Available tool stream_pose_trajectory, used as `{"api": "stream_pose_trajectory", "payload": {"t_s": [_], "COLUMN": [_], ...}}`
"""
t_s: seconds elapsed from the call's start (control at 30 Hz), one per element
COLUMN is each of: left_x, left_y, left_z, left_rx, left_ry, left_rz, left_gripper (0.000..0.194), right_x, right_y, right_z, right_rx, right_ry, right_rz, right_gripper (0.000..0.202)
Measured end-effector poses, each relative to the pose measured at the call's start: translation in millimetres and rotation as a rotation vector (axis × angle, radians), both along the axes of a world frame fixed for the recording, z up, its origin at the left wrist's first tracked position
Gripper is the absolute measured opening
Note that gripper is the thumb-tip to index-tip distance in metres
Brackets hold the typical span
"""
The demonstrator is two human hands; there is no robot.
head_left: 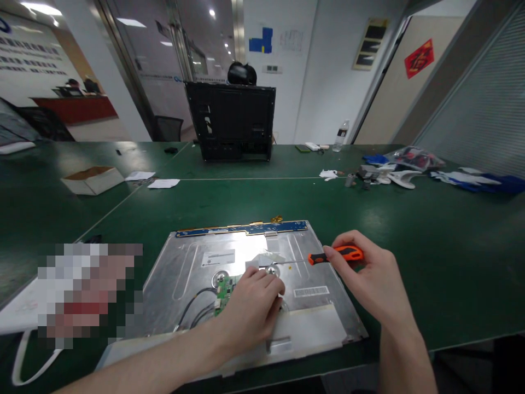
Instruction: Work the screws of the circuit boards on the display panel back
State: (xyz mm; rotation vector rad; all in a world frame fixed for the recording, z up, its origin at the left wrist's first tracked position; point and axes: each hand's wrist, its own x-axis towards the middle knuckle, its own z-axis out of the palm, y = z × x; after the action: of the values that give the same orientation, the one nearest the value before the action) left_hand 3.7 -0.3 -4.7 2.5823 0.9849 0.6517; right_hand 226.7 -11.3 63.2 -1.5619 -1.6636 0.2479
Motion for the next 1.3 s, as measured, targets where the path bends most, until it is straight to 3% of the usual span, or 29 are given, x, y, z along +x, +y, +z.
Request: {"api": "stream_pose_trajectory", "payload": {"t_s": [0.37,0.73,1.0,1.3], "left_x": [0.5,-13.0,-3.4,3.4], "left_y": [-2.1,-10.4,-20.4,10.8], "left_z": [-2.5,15.7,5.0,26.8], "left_rx": [0.018,0.017,0.025,0.073], "left_ry": [0.090,0.154,0.234,0.288], "left_rz": [-0.016,0.015,-0.074,-0.043], "left_gripper": [0.006,0.015,0.016,0.009], "right_x": [3.8,12.3,10.4,9.8], "right_y": [0.9,-3.2,11.4,11.2], "right_z": [0.8,2.9,-8.9,-6.4], "right_rx": [0.024,-0.026,0.043,0.053], "right_ry": [-0.039,0.022,0.120,0.097], "right_rz": [0.026,0.007,0.023,0.012], "right_gripper": [0.020,0.026,0.027,0.027]}}
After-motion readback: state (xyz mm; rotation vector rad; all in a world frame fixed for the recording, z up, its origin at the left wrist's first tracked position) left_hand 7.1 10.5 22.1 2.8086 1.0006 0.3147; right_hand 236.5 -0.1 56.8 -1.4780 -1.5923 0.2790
